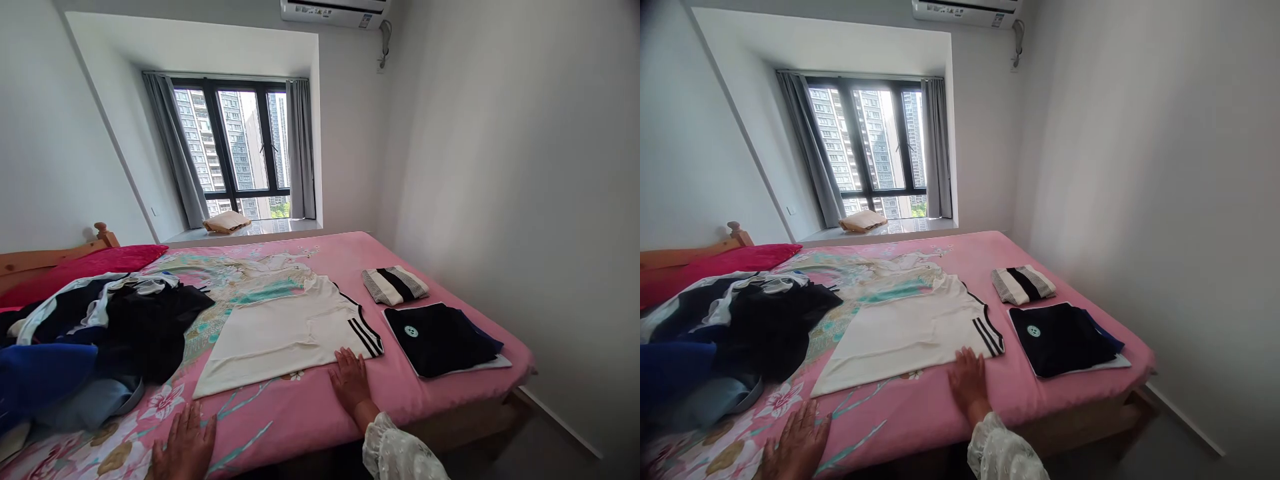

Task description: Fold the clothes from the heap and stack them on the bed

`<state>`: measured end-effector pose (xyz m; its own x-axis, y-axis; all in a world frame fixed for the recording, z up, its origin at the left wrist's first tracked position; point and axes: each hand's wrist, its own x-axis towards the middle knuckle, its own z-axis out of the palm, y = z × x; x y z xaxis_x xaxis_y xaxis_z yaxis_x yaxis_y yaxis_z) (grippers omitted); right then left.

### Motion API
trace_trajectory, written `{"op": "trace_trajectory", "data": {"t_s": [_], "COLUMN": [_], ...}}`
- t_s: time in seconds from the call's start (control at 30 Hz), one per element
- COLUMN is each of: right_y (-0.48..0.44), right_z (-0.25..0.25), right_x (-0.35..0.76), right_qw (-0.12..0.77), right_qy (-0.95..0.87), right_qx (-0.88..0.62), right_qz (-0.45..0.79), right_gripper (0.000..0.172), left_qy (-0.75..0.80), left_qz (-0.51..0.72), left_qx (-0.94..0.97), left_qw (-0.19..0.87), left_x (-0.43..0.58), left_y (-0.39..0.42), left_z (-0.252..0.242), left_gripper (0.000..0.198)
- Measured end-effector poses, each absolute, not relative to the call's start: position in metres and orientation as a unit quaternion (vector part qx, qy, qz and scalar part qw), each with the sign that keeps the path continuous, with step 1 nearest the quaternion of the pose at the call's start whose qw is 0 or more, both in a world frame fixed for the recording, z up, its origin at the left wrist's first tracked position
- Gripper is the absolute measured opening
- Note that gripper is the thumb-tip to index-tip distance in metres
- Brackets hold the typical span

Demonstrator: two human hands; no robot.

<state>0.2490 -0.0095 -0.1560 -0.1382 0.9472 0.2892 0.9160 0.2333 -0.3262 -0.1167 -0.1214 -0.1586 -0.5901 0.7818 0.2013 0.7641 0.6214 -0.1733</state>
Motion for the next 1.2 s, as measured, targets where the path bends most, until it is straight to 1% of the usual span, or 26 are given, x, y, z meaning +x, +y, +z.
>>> {"op": "trace_trajectory", "data": {"t_s": [0.23, 0.4, 0.57, 0.77, 0.9, 1.2], "right_y": [-0.01, -0.01, -0.011, -0.013, -0.012, -0.014], "right_z": [-0.156, -0.156, -0.157, -0.155, -0.156, -0.154], "right_x": [0.249, 0.249, 0.248, 0.248, 0.249, 0.249], "right_qw": [0.238, 0.238, 0.229, 0.206, 0.206, 0.209], "right_qy": [-0.75, -0.751, -0.751, -0.755, -0.757, -0.754], "right_qx": [-0.616, -0.615, -0.618, -0.622, -0.62, -0.622], "right_qz": [0.038, 0.036, 0.037, 0.031, 0.026, 0.031], "right_gripper": [0.047, 0.047, 0.046, 0.046, 0.046, 0.046], "left_qy": [-0.889, -0.886, -0.89, -0.887, -0.889, -0.89], "left_qz": [0.066, 0.053, 0.06, 0.016, 0.008, -0.021], "left_qx": [-0.439, -0.441, -0.433, -0.444, -0.439, -0.44], "left_qw": [0.11, 0.131, 0.125, 0.121, 0.132, 0.117], "left_x": [-0.114, -0.118, -0.113, -0.11, -0.111, -0.107], "left_y": [-0.122, -0.122, -0.124, -0.13, -0.131, -0.129], "left_z": [-0.153, -0.163, -0.156, -0.155, -0.159, -0.156], "left_gripper": [0.058, 0.057, 0.056, 0.058, 0.057, 0.058]}}
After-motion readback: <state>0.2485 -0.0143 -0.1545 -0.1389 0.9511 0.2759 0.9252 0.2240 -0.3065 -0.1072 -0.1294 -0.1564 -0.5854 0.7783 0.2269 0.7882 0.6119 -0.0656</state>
